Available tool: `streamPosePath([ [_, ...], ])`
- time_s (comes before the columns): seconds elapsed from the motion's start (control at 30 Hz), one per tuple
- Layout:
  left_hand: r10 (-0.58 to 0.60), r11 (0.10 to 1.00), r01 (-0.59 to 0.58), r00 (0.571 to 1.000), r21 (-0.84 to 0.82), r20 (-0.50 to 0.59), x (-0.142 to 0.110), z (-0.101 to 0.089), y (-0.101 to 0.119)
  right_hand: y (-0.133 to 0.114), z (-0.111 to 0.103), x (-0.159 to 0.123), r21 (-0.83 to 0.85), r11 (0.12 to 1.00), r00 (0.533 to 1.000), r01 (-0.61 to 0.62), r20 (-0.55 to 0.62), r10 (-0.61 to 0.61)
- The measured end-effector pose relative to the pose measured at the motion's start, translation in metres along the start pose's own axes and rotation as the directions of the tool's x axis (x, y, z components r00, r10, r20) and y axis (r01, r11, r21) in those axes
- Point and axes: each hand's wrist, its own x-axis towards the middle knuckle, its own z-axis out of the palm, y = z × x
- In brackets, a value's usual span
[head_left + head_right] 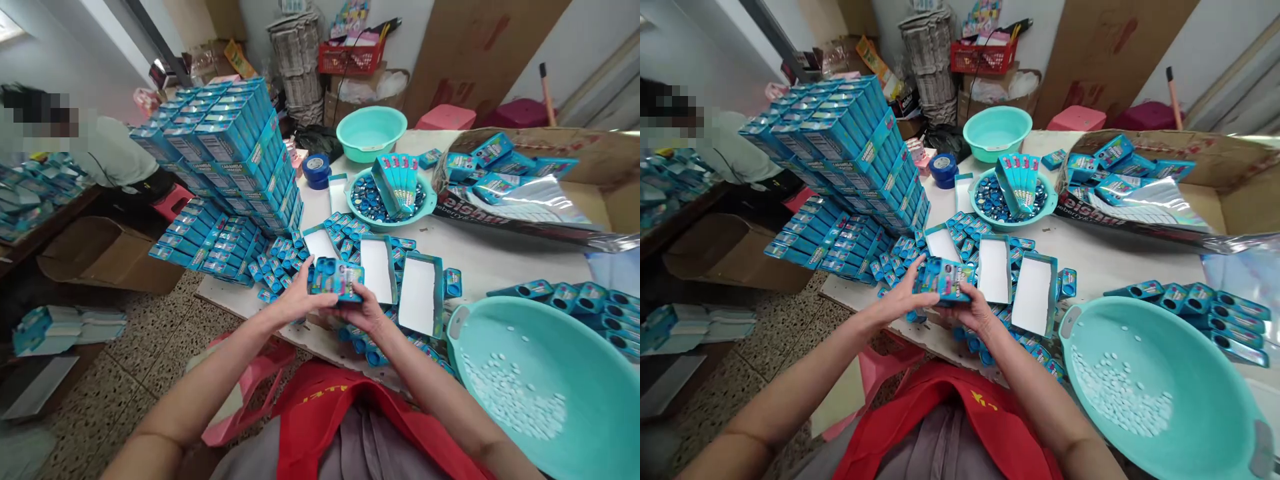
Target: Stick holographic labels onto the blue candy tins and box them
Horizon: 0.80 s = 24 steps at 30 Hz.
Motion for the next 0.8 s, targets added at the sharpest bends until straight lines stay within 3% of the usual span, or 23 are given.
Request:
streamPosePath([
  [0.07,0.214,0.955,-0.222,0.975,0.196,0.062,0.001,-0.018,0.002,-0.015,-0.01,-0.004,0.043,0.995,0.994,-0.093,0.057,0.091],
  [0.13,0.426,0.784,-0.448,0.892,0.43,0.152,0.007,-0.031,0.007,-0.025,-0.02,-0.012,0.052,0.978,0.975,-0.201,0.112,0.194],
  [0.17,0.512,0.66,-0.56,0.823,0.502,0.246,0.011,-0.033,0.011,-0.028,-0.024,-0.016,0.043,0.966,0.959,-0.254,0.138,0.246],
  [0.23,0.598,0.414,-0.762,0.64,0.498,0.483,0.023,-0.03,0.023,-0.031,-0.031,-0.023,0.013,0.936,0.92,-0.352,0.186,0.344],
  [0.3,0.61,0.263,-0.873,0.481,0.411,0.63,0.035,-0.021,0.036,-0.036,-0.037,-0.029,-0.017,0.904,0.88,-0.428,0.22,0.421],
  [0.33,0.61,0.231,-0.893,0.442,0.386,0.658,0.041,-0.016,0.042,-0.039,-0.04,-0.032,-0.024,0.894,0.869,-0.447,0.224,0.441],
  [0.37,0.611,0.223,-0.899,0.43,0.377,0.665,0.046,-0.012,0.048,-0.044,-0.043,-0.034,-0.027,0.89,0.868,-0.454,0.213,0.449],
  [0.47,0.625,0.272,-0.884,0.463,0.381,0.628,0.064,-0.003,0.06,-0.065,-0.053,-0.04,-0.042,0.928,0.926,-0.37,0.062,0.372],
  [0.53,0.643,0.367,-0.837,0.543,0.405,0.54,0.081,0.003,0.065,-0.079,-0.061,-0.043,-0.127,0.974,0.973,-0.187,-0.159,0.166],
  [0.57,0.641,0.438,-0.794,0.605,0.421,0.472,0.093,0.006,0.067,-0.082,-0.066,-0.045,-0.224,0.972,0.957,-0.065,-0.289,-0.002],
  [0.6,0.623,0.521,-0.738,0.672,0.43,0.4,0.106,0.011,0.068,-0.084,-0.07,-0.046,-0.368,0.929,0.896,0.04,-0.399,-0.196],
  [0.63,0.584,0.606,-0.672,0.739,0.425,0.335,0.12,0.017,0.069,-0.083,-0.074,-0.047,-0.544,0.834,0.799,0.093,-0.459,-0.389],
  [0.67,0.529,0.688,-0.603,0.798,0.403,0.289,0.134,0.023,0.069,-0.079,-0.078,-0.048,-0.719,0.69,0.696,0.076,-0.458,-0.553],
  [0.7,0.464,0.761,-0.535,0.844,0.367,0.268,0.149,0.03,0.069,-0.074,-0.08,-0.047,-0.856,0.517,0.623,-0.011,-0.411,-0.665],
  [0.73,0.396,0.822,-0.471,0.877,0.319,0.273,0.163,0.036,0.068,-0.068,-0.082,-0.046,-0.931,0.336,0.597,-0.139,-0.35,-0.722],
  [0.8,0.285,0.9,-0.371,0.898,0.229,0.334,0.187,0.045,0.066,-0.056,-0.083,-0.043,-0.921,0.036,0.629,-0.388,-0.293,-0.72],
])
